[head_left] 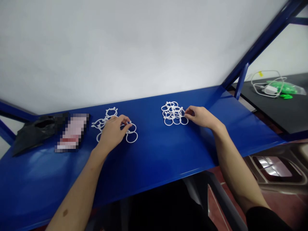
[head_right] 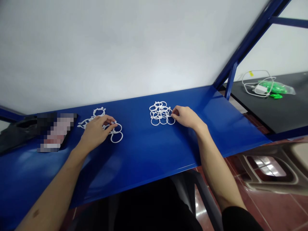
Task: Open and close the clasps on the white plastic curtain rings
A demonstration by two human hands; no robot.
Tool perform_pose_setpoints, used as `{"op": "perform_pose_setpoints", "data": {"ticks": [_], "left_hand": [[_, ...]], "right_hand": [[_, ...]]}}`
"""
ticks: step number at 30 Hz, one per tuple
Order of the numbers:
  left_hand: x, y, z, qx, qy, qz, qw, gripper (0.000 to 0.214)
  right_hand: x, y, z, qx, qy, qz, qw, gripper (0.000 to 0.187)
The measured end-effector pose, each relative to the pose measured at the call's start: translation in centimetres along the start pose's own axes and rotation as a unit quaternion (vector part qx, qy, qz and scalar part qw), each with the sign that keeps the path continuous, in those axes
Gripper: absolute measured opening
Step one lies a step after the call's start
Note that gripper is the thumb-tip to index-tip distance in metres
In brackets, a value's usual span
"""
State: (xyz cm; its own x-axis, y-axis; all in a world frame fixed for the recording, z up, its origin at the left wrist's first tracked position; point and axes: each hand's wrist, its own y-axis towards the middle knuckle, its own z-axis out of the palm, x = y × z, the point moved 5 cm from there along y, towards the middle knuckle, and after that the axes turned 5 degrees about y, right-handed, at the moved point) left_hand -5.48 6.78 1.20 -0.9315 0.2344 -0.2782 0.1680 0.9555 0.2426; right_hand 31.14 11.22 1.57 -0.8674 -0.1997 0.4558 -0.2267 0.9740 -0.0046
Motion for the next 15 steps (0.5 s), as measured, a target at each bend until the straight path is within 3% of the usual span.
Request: {"op": "perform_pose_setpoints", "data": {"ticks": [6, 9, 12, 13, 15], "left_hand": [[0.1, 0.1, -0.6, -0.007, -0.019, -0.054, 0.998, 0.015], [0.1, 0.1, -0.6, -0.006, -0.024, -0.062, 0.998, 0.014], [0.0, 0.1, -0.4, 0.002, -0.022, -0.056, 0.998, 0.014], [0.0, 0.0, -0.4, 0.002, -0.021, -0.054, 0.998, 0.014], [0.0, 0.0, -0.3, -0.005, -0.021, -0.049, 0.999, 0.013]], "right_hand": [[0.0, -0.2, -0.4, -0.009, 0.002, 0.006, 1.0, 0.019], [0.8, -0.2, -1.2, -0.082, 0.013, -0.029, 0.996, 0.019], [3.8, -0.9, -1.5, -0.198, 0.048, -0.113, 0.973, 0.022], [5.4, -1.1, -1.0, -0.206, 0.061, -0.146, 0.966, 0.023], [9.0, -1.6, 1.2, -0.157, 0.061, -0.225, 0.96, 0.023]]}}
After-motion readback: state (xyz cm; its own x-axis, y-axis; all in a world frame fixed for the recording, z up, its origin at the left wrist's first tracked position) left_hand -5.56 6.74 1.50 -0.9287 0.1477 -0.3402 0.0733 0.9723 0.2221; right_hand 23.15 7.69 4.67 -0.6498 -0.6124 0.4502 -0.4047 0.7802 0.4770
